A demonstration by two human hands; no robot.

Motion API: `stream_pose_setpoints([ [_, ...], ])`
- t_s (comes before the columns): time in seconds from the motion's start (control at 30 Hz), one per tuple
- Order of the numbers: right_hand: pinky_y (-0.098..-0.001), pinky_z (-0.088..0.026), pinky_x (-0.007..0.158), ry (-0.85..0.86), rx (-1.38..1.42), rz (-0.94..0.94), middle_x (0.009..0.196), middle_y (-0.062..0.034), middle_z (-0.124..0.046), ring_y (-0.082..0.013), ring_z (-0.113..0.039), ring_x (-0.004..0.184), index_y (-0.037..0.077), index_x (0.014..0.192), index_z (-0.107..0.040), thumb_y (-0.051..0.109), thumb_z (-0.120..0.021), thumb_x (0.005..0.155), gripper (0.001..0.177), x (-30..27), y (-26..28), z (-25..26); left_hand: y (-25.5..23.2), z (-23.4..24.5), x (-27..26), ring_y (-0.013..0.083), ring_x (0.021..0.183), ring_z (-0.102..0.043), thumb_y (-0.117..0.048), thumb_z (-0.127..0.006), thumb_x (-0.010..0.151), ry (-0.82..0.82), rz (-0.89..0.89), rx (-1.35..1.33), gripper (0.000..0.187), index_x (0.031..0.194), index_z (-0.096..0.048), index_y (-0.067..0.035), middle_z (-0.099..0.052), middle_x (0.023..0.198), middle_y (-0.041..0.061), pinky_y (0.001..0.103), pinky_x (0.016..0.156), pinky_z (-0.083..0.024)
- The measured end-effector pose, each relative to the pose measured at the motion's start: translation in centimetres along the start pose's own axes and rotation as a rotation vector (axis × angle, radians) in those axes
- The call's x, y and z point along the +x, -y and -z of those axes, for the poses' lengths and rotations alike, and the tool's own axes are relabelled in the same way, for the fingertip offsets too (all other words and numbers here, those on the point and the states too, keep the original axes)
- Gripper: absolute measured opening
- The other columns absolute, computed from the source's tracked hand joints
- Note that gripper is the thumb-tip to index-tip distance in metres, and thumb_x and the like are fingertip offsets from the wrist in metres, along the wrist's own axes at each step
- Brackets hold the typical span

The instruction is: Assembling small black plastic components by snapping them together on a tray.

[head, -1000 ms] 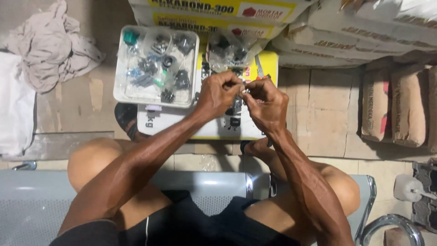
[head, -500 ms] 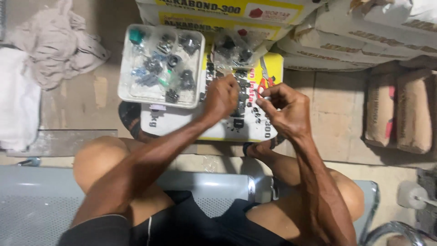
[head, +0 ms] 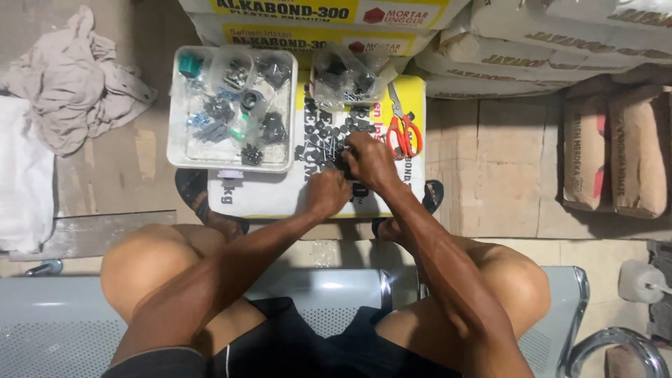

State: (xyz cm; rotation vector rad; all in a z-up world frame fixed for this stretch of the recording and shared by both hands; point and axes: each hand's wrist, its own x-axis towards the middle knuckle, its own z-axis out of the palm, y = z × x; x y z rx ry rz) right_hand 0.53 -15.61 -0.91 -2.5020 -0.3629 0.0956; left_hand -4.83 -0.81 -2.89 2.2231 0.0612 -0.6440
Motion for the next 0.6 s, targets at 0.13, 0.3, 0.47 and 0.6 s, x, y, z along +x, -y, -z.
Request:
stream_pose_setpoints([
  [0.13,-0.0388,-0.059,0.07,-0.084,-0.201,0.228,0.082,-0.0075,-0.07,-0.0297,-0.073,0.079,0.015,0.093,-0.073,0.01,-0.077,0.081,0.014,0.6,-1.2,-4.0,0.1,1.0,-1.9,0.0409,0.097,-0.076,-0.024,-0.068,0.09,0.095,0.106,0.121,0.028,0.1,-0.074,0.001,-0.076,0.096,0.023,0.052,0.078,-0.062],
  [0.3,-0.0395,-0.053,0.079,-0.093,-0.342,0.335,0.094,-0.0101,-0.071,-0.0288,-0.072,0.091,0.015,0.095,-0.073,0.015,-0.077,0.083,0.013,1.4,-0.5,-3.8,2.2,2.0,0.2,0.0419,0.094,-0.075,-0.027,-0.066,0.086,0.082,0.113,0.14,0.029,0.099,-0.078,-0.003,-0.076,0.093,0.02,0.054,0.075,-0.062],
  [0.47,-0.0416,-0.049,0.091,-0.055,-0.486,0.052,0.107,-0.0111,-0.068,-0.0298,-0.063,0.108,0.015,0.109,-0.073,0.014,-0.085,0.073,0.039,1.9,-6.1,-0.4,1.1,3.5,0.6,0.042,0.103,-0.074,-0.031,-0.06,0.089,0.115,0.027,0.136,0.036,0.105,-0.078,-0.004,-0.076,0.103,0.02,0.054,0.082,-0.061],
  [0.6,-0.041,-0.048,0.081,-0.103,-0.576,-0.129,0.104,-0.0122,-0.069,-0.0293,-0.06,0.103,0.014,0.105,-0.077,0.012,-0.073,0.085,0.021,0.9,-8.3,0.7,3.2,0.7,2.1,0.0445,0.101,-0.074,-0.027,-0.059,0.086,0.111,0.068,0.056,0.038,0.105,-0.076,0.001,-0.075,0.099,0.024,0.055,0.079,-0.061],
])
